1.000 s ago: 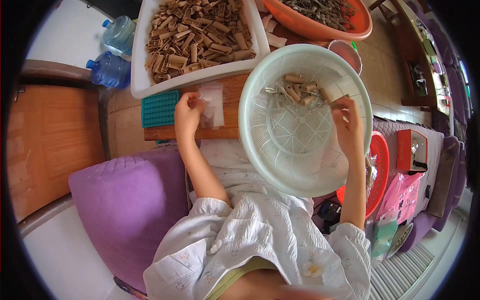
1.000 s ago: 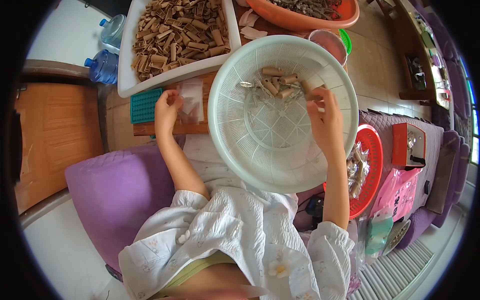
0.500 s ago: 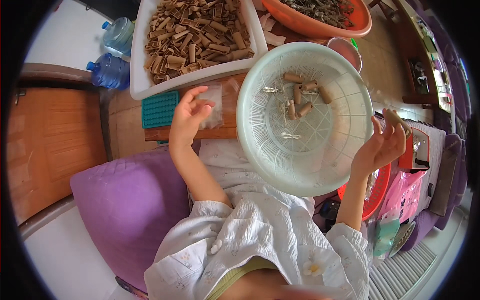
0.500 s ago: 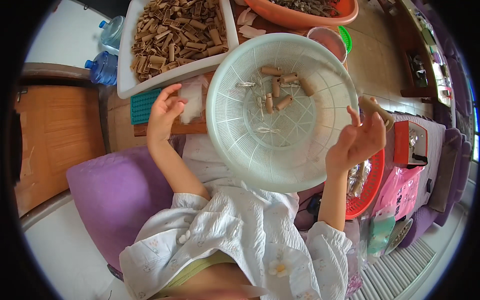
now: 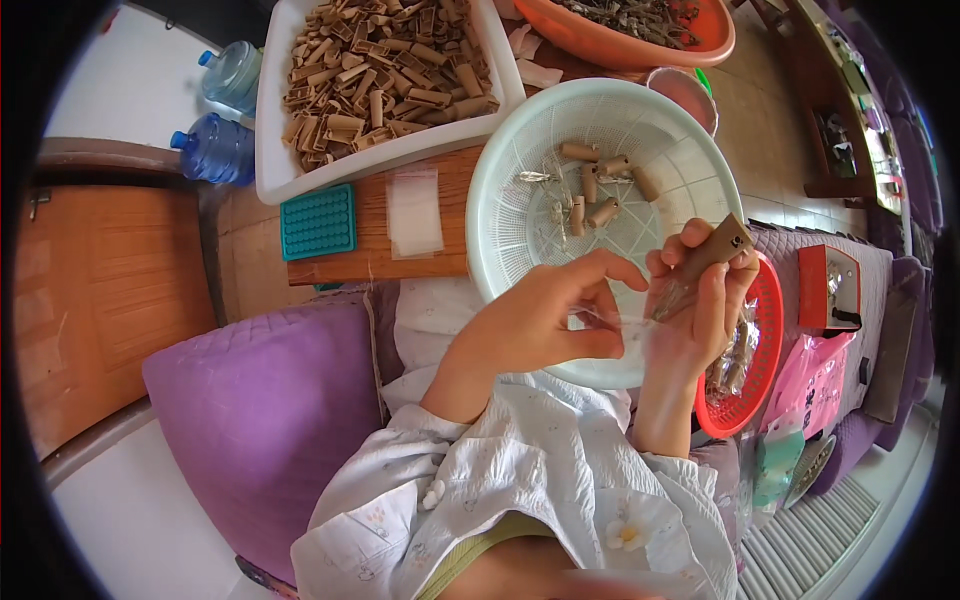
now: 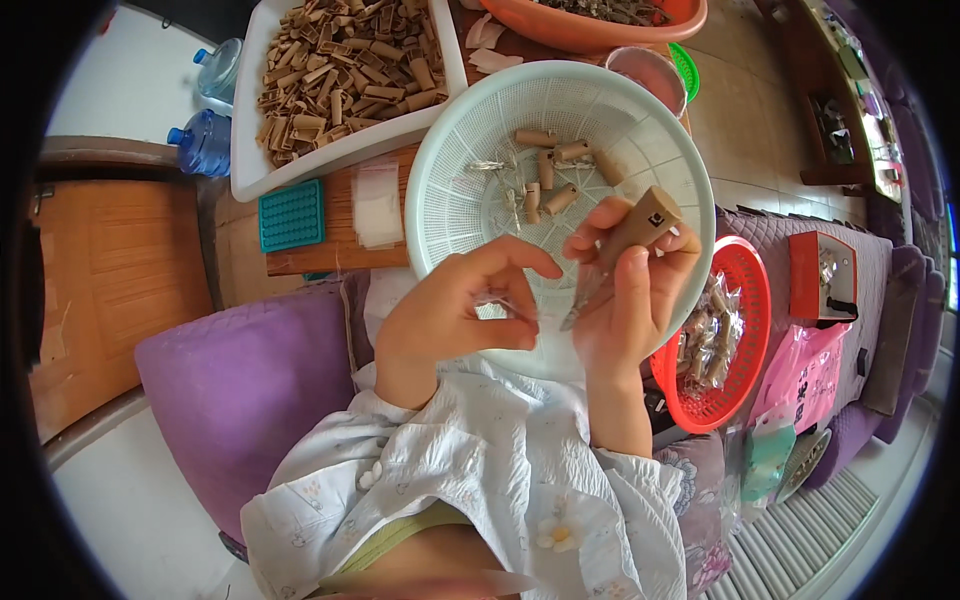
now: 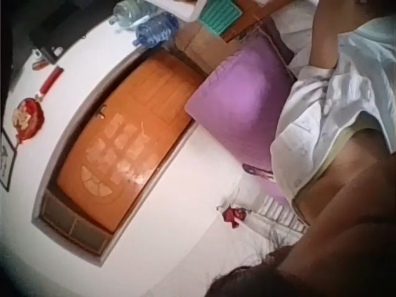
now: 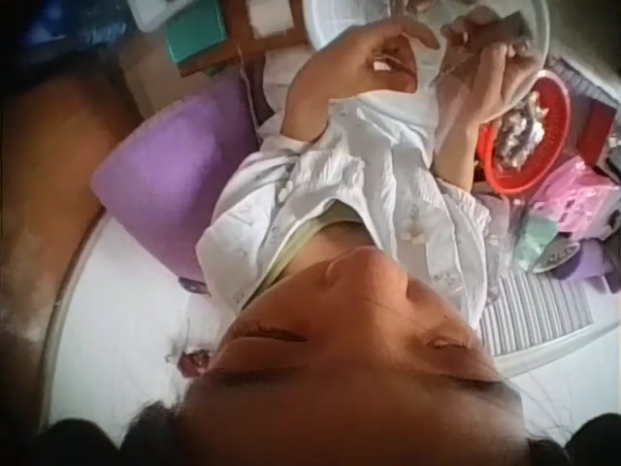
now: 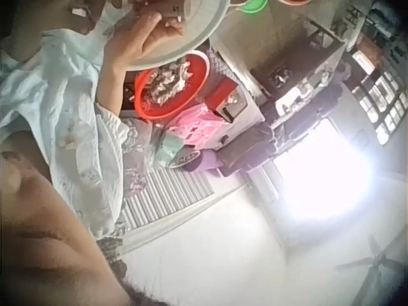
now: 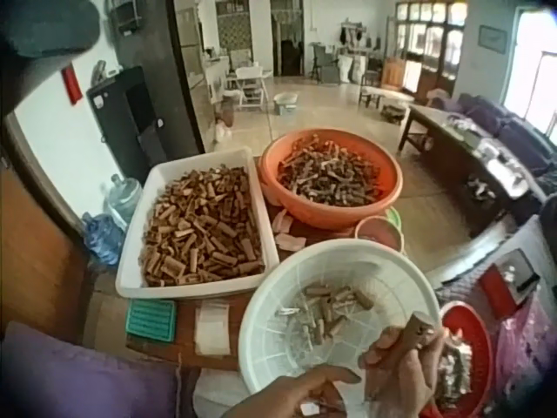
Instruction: The person packages small brown cylinders into plastic bags by hand.
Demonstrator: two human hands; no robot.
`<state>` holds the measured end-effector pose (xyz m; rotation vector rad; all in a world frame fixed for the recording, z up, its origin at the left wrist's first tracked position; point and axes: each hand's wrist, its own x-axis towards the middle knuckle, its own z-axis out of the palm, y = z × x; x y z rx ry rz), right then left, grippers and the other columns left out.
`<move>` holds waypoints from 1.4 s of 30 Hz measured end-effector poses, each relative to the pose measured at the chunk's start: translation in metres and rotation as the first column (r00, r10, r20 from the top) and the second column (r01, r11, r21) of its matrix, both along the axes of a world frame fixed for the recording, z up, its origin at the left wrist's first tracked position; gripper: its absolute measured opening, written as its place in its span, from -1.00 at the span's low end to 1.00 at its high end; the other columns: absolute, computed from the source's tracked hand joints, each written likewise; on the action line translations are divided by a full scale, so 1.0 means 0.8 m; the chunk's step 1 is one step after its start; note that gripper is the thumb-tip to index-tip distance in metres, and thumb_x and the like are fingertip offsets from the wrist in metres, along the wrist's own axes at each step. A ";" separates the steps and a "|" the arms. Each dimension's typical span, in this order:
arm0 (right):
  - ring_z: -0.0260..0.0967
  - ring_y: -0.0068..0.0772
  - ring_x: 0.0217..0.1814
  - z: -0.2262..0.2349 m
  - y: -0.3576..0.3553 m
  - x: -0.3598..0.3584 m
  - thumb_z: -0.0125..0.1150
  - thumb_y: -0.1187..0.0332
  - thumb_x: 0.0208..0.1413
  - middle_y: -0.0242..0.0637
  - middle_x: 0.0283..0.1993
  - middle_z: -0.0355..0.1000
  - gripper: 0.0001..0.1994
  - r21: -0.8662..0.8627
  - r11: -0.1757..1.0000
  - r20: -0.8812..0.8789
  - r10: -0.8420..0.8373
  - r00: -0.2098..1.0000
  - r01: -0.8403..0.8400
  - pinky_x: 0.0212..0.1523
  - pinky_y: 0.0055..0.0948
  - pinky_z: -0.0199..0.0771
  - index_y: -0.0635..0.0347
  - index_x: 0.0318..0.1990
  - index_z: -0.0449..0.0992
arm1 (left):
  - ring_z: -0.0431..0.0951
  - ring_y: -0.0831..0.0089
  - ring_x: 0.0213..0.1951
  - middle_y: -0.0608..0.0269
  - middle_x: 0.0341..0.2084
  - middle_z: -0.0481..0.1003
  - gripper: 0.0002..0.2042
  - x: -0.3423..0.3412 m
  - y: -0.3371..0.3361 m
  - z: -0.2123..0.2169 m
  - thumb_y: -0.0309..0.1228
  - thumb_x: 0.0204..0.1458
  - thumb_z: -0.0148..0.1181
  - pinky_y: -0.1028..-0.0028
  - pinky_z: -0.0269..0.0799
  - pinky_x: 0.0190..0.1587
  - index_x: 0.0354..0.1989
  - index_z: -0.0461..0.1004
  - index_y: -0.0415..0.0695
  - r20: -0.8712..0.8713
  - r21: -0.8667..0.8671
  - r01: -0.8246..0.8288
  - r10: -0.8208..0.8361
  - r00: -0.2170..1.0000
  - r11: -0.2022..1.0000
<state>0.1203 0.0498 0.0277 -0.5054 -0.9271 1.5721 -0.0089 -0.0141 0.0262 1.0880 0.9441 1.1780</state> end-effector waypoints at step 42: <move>0.29 -0.51 -0.35 -0.015 -0.005 0.011 0.01 0.48 0.03 -0.14 -0.10 0.17 -0.71 0.154 0.984 0.180 0.064 0.982 -0.092 -0.48 -0.69 0.40 0.39 -0.07 0.32 | 0.52 0.50 -0.50 0.20 -0.57 0.50 -0.89 -0.032 -0.005 -0.006 -0.50 -0.19 0.20 0.60 0.39 -0.43 -0.45 0.46 -0.20 -0.387 0.188 -0.583 0.605 0.696 0.790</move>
